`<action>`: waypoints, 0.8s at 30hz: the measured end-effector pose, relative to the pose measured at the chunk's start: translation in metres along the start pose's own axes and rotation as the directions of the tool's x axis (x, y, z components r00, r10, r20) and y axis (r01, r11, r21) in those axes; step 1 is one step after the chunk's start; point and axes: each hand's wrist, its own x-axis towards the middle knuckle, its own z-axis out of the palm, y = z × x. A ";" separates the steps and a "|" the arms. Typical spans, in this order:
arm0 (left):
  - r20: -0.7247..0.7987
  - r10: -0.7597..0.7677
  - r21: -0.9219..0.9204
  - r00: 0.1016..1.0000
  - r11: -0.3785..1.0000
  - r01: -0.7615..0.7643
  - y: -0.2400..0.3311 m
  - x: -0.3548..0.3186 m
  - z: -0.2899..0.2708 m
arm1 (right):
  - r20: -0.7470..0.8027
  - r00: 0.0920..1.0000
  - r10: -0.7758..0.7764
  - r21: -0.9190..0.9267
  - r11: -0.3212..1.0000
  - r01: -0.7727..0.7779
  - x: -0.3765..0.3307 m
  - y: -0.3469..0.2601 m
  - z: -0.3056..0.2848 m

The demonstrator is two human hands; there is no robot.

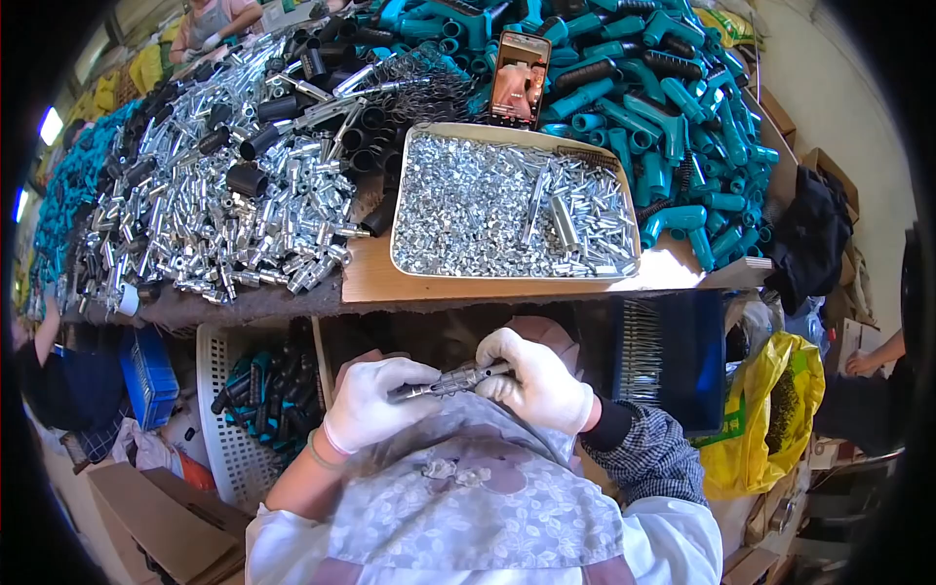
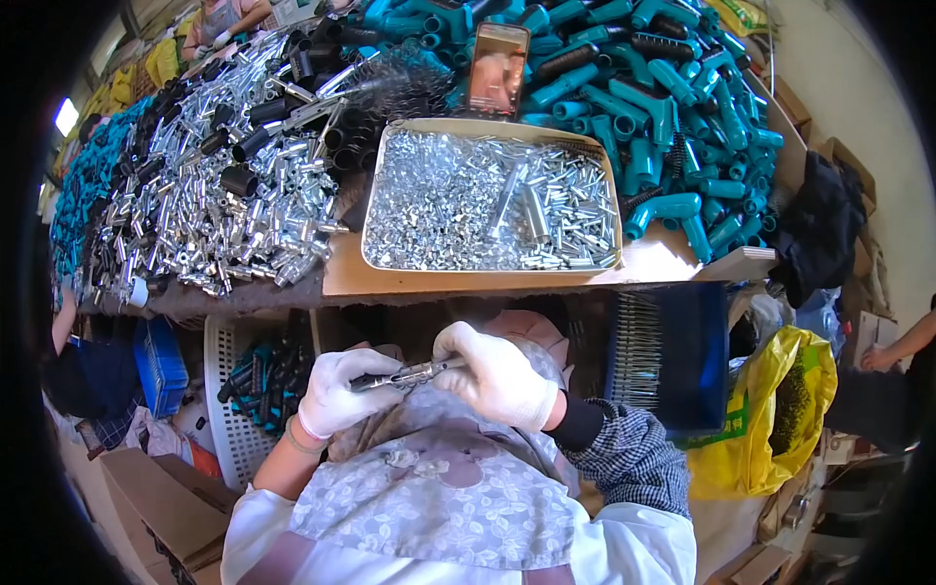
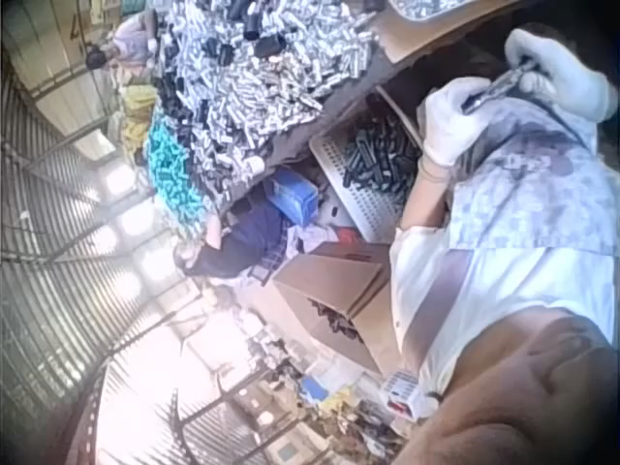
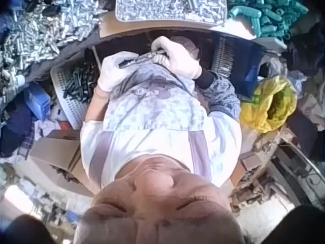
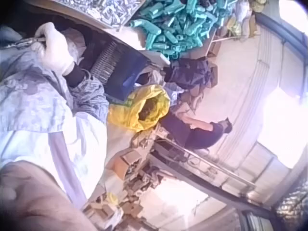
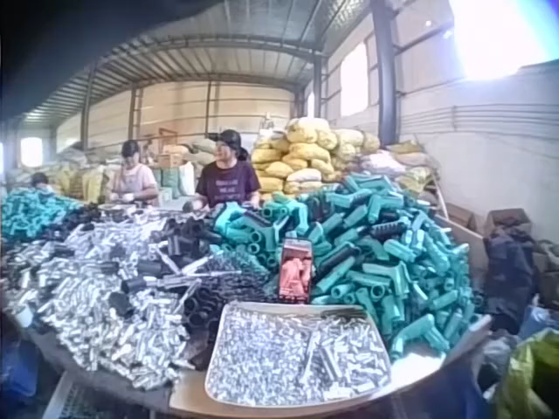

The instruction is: Assembling plastic teal-colored handles with metal internal components and screws at a warehouse workbench.

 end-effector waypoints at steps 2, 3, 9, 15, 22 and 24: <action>-0.023 0.042 0.044 0.999 0.998 -0.041 -0.001 0.000 0.003 | -0.005 0.999 -0.032 -0.066 0.997 0.031 -0.001 0.000 -0.002; -0.020 0.047 0.044 0.999 0.998 -0.046 -0.002 0.000 0.002 | -0.010 0.999 -0.032 -0.068 0.997 0.031 0.001 0.001 -0.002; 0.002 0.040 0.065 0.999 0.997 -0.040 0.002 0.000 0.002 | 0.032 0.998 -0.055 -0.125 0.991 0.058 0.002 0.004 -0.002; -0.074 0.024 -0.005 0.997 1.000 -0.024 0.009 0.002 0.008 | -0.030 0.997 -0.066 -0.059 0.996 0.064 0.001 0.008 -0.010; -0.204 -0.029 0.007 0.979 0.999 0.031 0.014 0.007 0.008 | -0.295 0.943 -0.155 0.159 0.965 0.208 -0.009 0.013 -0.007; -0.200 -0.033 0.028 0.979 0.999 0.039 0.017 0.008 0.008 | -0.255 0.955 -0.154 0.137 0.971 0.194 -0.010 0.005 -0.004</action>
